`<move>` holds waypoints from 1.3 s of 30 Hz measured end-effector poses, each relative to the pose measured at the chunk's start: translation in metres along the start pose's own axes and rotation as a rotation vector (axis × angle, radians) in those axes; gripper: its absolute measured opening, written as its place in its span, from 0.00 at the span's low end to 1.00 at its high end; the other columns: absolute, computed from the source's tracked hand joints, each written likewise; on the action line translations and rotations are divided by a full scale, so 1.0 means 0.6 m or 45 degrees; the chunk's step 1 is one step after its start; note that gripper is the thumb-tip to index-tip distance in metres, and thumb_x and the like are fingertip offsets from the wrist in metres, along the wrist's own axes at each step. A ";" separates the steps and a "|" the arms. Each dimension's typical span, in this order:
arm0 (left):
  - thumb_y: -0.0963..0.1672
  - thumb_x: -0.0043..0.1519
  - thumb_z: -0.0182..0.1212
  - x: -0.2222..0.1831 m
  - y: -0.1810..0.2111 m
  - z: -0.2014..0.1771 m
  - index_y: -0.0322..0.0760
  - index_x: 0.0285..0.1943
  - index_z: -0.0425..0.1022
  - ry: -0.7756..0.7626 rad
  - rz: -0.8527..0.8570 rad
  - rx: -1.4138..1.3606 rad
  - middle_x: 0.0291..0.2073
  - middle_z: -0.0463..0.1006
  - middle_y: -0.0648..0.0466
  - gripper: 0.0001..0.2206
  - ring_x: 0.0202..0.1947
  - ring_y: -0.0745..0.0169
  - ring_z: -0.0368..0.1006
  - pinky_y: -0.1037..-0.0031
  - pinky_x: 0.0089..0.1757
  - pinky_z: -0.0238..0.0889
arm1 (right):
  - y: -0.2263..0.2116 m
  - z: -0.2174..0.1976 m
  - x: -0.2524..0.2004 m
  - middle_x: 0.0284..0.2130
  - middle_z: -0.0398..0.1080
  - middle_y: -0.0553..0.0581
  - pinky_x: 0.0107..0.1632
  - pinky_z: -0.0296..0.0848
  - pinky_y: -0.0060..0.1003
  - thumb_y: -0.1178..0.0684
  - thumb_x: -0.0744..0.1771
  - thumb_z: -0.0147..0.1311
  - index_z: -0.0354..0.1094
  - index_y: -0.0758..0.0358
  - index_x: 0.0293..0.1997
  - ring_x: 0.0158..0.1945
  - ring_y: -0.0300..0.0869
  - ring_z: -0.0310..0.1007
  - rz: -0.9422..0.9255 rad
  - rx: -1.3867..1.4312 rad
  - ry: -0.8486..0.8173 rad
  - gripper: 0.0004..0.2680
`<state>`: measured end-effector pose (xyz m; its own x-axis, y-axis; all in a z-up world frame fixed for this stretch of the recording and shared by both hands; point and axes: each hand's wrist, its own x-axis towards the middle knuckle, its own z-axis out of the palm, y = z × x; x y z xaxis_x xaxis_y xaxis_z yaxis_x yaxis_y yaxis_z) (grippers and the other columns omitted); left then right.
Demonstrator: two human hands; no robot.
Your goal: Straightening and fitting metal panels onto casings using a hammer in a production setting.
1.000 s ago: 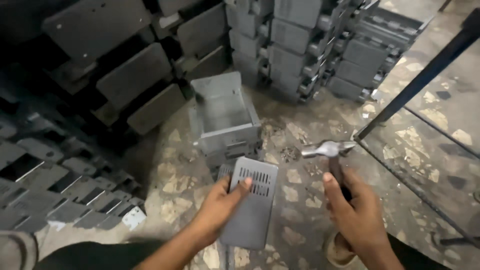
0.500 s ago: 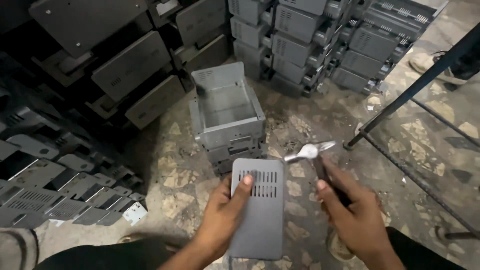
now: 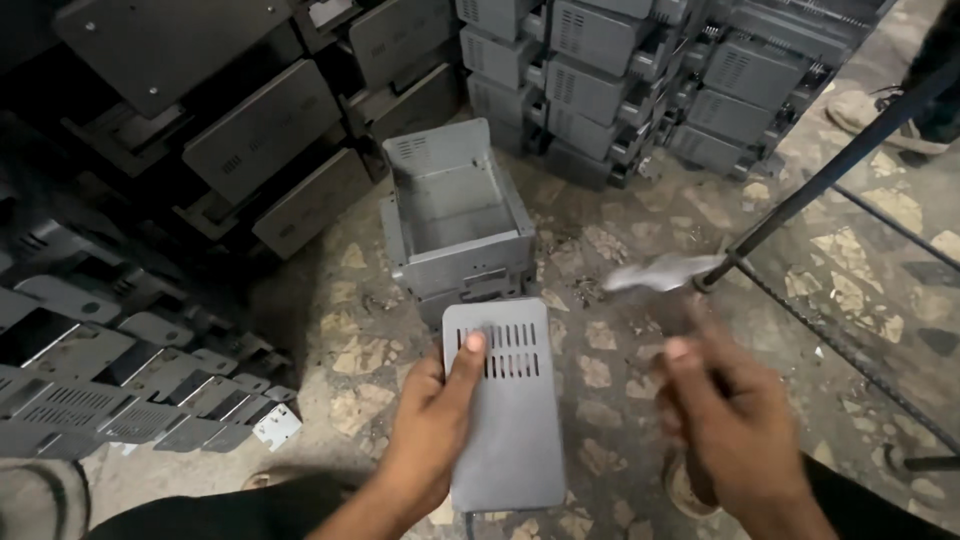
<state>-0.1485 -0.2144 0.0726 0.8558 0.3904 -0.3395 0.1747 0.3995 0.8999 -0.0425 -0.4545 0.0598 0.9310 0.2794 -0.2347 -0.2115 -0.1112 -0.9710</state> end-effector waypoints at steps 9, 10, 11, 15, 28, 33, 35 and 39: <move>0.52 0.65 0.55 -0.008 0.005 0.009 0.30 0.50 0.77 -0.020 0.035 0.065 0.35 0.81 0.52 0.20 0.34 0.69 0.75 0.72 0.38 0.73 | -0.023 0.032 -0.022 0.25 0.66 0.52 0.24 0.62 0.34 0.56 0.67 0.56 0.64 0.51 0.73 0.23 0.37 0.61 -0.050 -0.128 -0.051 0.23; 0.52 0.65 0.55 -0.007 0.007 0.006 0.30 0.50 0.77 -0.018 0.037 0.068 0.35 0.81 0.52 0.20 0.34 0.69 0.75 0.72 0.38 0.73 | -0.029 0.033 -0.023 0.25 0.66 0.52 0.24 0.62 0.34 0.56 0.67 0.56 0.64 0.51 0.73 0.23 0.37 0.61 -0.051 -0.125 -0.053 0.23; 0.52 0.65 0.55 -0.006 0.009 0.003 0.29 0.51 0.77 -0.026 0.058 -0.011 0.36 0.81 0.52 0.20 0.35 0.69 0.74 0.72 0.38 0.71 | -0.036 0.035 -0.025 0.26 0.66 0.53 0.25 0.63 0.33 0.56 0.66 0.56 0.64 0.51 0.73 0.24 0.37 0.62 -0.078 -0.147 -0.024 0.23; 0.51 0.65 0.56 -0.014 0.017 0.009 0.30 0.52 0.76 -0.001 0.113 -0.096 0.37 0.81 0.54 0.19 0.36 0.71 0.74 0.74 0.39 0.71 | -0.089 0.049 -0.039 0.28 0.69 0.50 0.26 0.67 0.30 0.53 0.67 0.51 0.62 0.55 0.71 0.24 0.34 0.65 -0.233 0.219 0.184 0.21; 0.53 0.63 0.55 -0.020 0.035 0.007 0.32 0.53 0.77 0.036 0.104 -0.045 0.38 0.81 0.55 0.21 0.37 0.71 0.74 0.75 0.41 0.70 | -0.040 0.023 -0.024 0.32 0.73 0.55 0.24 0.67 0.31 0.55 0.71 0.52 0.60 0.55 0.76 0.25 0.36 0.68 -0.304 0.171 -0.009 0.21; 0.52 0.66 0.55 -0.024 0.038 0.008 0.29 0.57 0.74 -0.143 0.279 0.057 0.40 0.81 0.54 0.22 0.41 0.72 0.74 0.76 0.44 0.69 | -0.011 -0.008 -0.014 0.30 0.69 0.61 0.27 0.68 0.36 0.56 0.73 0.54 0.71 0.75 0.59 0.27 0.41 0.68 -0.226 -0.001 0.063 0.11; 0.52 0.65 0.55 -0.018 0.043 0.003 0.29 0.55 0.75 -0.107 0.241 0.077 0.39 0.82 0.54 0.22 0.38 0.71 0.74 0.75 0.41 0.70 | -0.046 -0.014 -0.018 0.29 0.69 0.57 0.28 0.67 0.33 0.56 0.69 0.56 0.70 0.66 0.64 0.27 0.38 0.67 -0.232 -0.222 -0.045 0.15; 0.51 0.66 0.54 -0.015 0.047 -0.007 0.29 0.55 0.75 -0.060 0.234 0.108 0.38 0.82 0.54 0.21 0.37 0.71 0.74 0.75 0.41 0.71 | -0.073 -0.021 -0.027 0.33 0.72 0.55 0.24 0.64 0.33 0.55 0.70 0.54 0.67 0.60 0.74 0.26 0.37 0.65 -0.191 0.070 -0.044 0.20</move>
<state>-0.1533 -0.2030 0.0997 0.8984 0.4105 -0.1559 0.0522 0.2527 0.9661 -0.0444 -0.4662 0.1065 0.9427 0.3219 -0.0873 -0.0877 -0.0133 -0.9961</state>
